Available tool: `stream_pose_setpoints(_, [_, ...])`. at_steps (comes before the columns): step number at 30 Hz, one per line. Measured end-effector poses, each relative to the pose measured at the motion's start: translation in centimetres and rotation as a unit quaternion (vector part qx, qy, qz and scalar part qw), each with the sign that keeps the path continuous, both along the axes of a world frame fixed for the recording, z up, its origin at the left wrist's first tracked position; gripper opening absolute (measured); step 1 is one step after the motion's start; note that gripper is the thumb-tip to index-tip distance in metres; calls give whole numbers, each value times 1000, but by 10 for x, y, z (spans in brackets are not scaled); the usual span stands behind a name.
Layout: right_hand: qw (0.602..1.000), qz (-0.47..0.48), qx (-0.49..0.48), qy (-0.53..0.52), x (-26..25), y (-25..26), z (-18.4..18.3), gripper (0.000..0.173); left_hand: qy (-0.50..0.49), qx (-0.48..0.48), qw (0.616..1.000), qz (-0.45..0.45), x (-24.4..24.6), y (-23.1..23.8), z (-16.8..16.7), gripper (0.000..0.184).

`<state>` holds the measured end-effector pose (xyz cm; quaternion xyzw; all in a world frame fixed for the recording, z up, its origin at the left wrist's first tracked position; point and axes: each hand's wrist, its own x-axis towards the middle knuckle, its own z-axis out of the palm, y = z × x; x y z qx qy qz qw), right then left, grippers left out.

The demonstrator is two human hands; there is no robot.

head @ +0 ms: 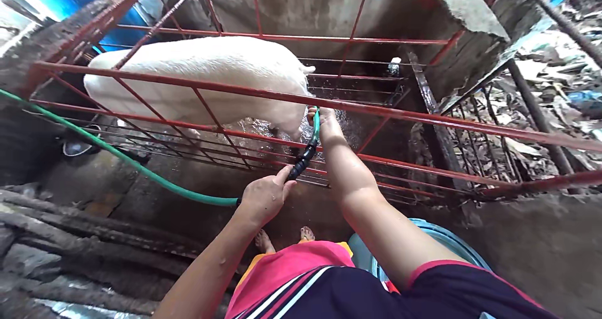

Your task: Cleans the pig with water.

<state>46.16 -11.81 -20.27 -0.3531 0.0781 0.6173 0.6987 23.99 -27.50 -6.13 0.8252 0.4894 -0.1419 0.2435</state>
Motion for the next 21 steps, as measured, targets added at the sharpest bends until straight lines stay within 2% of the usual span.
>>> stream_pose_setpoints(2, [998, 6, 44, -53, -2, -7, 1, 22, 0, 8, 1000, 3, 0, 1, -1, 50])
stream_pose_setpoints(4, [997, -9, 28, -71, -2, -5, 4, 21, -2, 13, 1000, 3, 2, 4, -3, 50])
stream_pose_setpoints(10, [997, -30, -68, 17, 12, 11, -23, 15, 14, -20, 1000, 3, 7, 15, -7, 51])
stream_pose_setpoints(12, [999, -19, -30, 0, 11, 10, -21, 16, 6, -21, 1000, 4, 6, 12, -4, 51])
stream_pose_setpoints(15, [996, 3, 77, -45, 5, -4, -14, 24, -2, -17, 1000, 4, 4, 5, -1, 51])
stream_pose_setpoints(18, [1000, 22, -12, -16, -5, 8, -19, 17, 19, -29, 999, 13, 1, 2, -1, 52])
stream_pose_setpoints(21, [995, 44, -88, 29, -23, 3, -39, 14, 41, -54, 997, 23, -2, 3, 3, 51])
